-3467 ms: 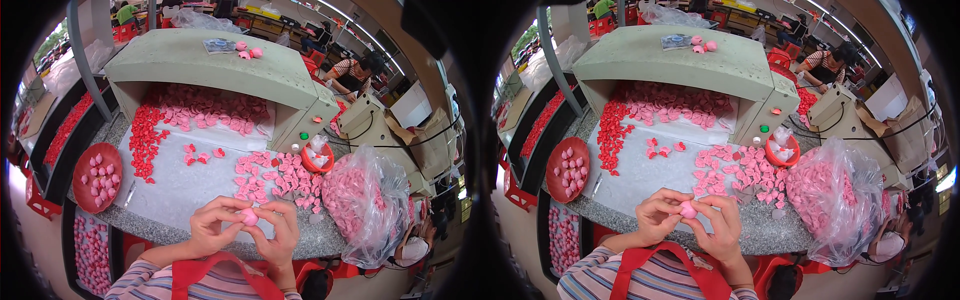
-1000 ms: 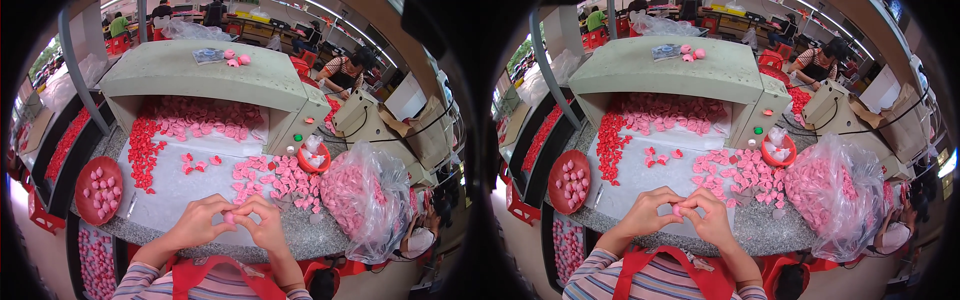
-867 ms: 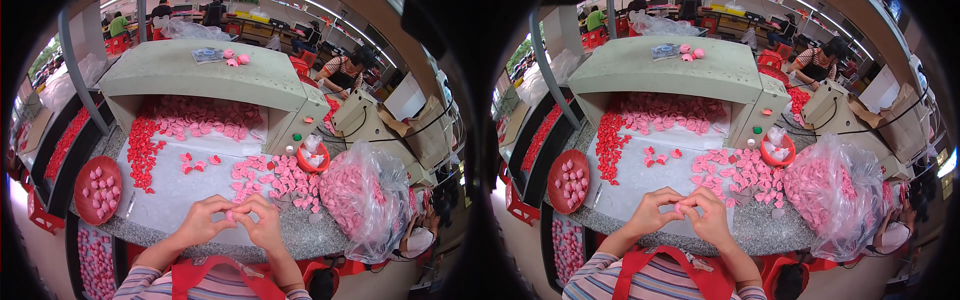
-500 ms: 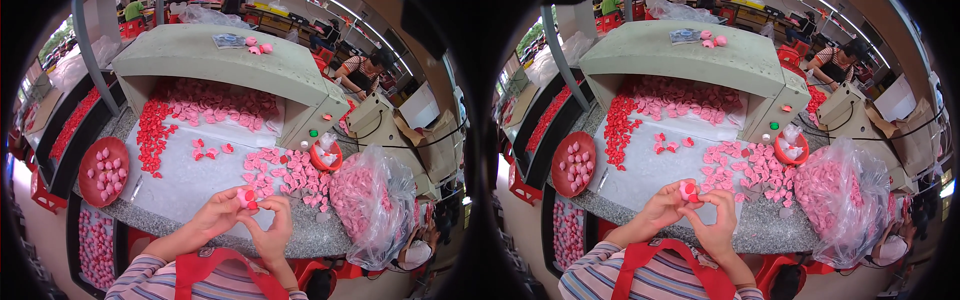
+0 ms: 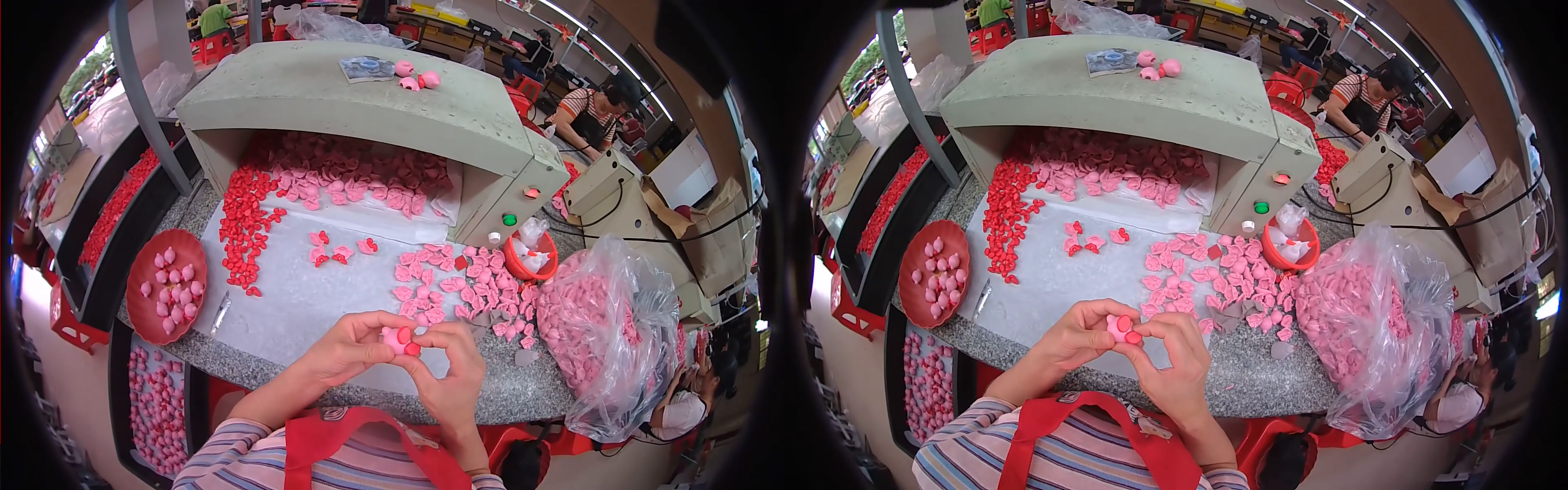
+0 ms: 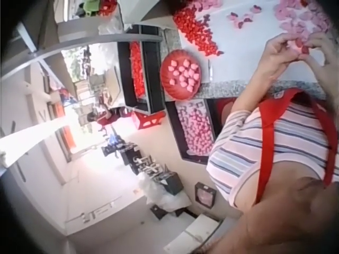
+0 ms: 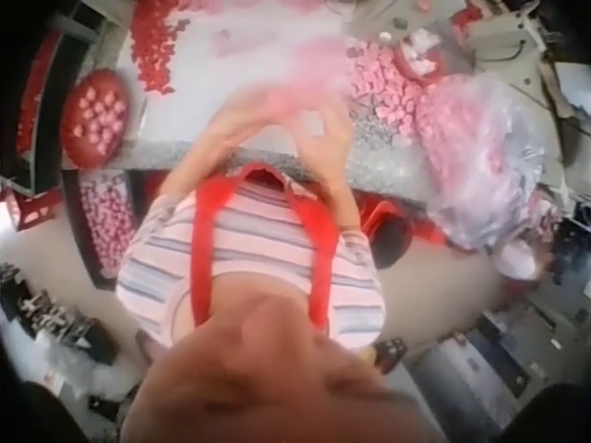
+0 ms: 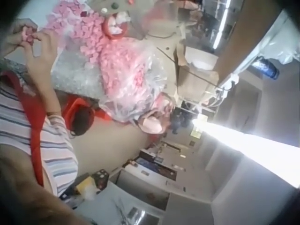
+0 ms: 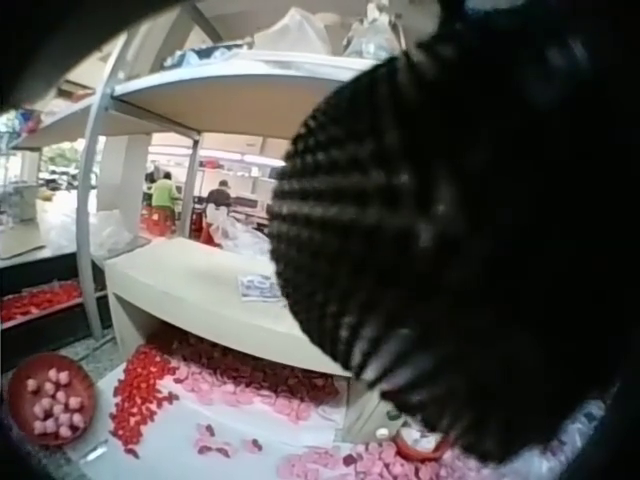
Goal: Assembling small pink plastic toy components and applying a substance from a tube.
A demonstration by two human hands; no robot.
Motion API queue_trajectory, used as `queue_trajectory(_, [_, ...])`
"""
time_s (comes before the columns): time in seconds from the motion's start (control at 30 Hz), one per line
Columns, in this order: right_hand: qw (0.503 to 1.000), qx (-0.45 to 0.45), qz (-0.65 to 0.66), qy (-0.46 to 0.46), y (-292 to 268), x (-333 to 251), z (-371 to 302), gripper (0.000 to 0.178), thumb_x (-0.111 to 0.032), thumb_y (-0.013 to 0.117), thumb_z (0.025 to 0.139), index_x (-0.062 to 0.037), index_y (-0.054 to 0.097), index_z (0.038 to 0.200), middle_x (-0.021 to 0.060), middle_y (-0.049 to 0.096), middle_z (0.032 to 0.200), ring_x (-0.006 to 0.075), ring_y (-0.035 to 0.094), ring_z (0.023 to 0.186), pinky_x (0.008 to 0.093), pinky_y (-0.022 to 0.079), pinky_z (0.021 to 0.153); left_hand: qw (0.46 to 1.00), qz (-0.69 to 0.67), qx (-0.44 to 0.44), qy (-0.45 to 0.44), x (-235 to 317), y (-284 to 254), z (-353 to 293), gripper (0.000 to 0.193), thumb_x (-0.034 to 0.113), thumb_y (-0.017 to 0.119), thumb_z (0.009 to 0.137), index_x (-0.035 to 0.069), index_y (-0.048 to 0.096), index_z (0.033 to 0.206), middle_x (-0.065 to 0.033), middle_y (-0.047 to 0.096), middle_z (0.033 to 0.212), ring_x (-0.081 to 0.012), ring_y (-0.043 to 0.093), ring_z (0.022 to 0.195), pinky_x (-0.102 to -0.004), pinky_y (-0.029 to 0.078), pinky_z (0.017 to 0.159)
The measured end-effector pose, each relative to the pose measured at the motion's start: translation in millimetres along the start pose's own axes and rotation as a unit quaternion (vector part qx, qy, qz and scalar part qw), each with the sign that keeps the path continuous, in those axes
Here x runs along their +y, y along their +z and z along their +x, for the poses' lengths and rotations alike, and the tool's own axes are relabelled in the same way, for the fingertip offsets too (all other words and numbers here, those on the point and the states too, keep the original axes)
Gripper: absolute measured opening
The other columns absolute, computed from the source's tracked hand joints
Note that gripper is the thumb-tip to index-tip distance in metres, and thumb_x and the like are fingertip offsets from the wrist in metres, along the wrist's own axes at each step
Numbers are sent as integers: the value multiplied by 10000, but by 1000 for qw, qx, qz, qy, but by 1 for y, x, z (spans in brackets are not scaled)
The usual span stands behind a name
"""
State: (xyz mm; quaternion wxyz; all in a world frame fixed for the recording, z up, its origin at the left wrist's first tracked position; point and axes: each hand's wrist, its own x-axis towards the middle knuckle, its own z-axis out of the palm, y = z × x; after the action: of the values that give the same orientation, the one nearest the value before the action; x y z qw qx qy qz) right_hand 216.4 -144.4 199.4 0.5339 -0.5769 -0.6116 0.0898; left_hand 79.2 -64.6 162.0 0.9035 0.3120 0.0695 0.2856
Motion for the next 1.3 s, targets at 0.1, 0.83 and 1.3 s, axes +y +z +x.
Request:
queue_trajectory(0.1, [1000,1,8,8,-1,3,2,294,-5,755,567,-41,567,791,65,550,775,198,543,721,294,432,639,1000,21,-4,7,-2,-4,3,386,46,641,762,-40,497,1110,-118,569,1022,-211,561,977,-326,452,850])
queue_trajectory(0.83, [988,-83,111,74,-37,14,37,244,-33,754,590,-18,596,775,70,576,794,176,557,759,278,434,681,975,209,28,-64,28,24,33,396,38,740,653,-19,563,1002,-83,593,950,-155,575,896,-275,473,771])
queue_trajectory(1.3, [990,-104,90,34,34,67,52,329,-36,771,557,-37,562,812,64,543,813,198,540,789,290,437,690,993,100,53,44,12,-60,46,304,19,653,735,-28,539,1013,-106,578,982,-183,576,908,-311,477,802])
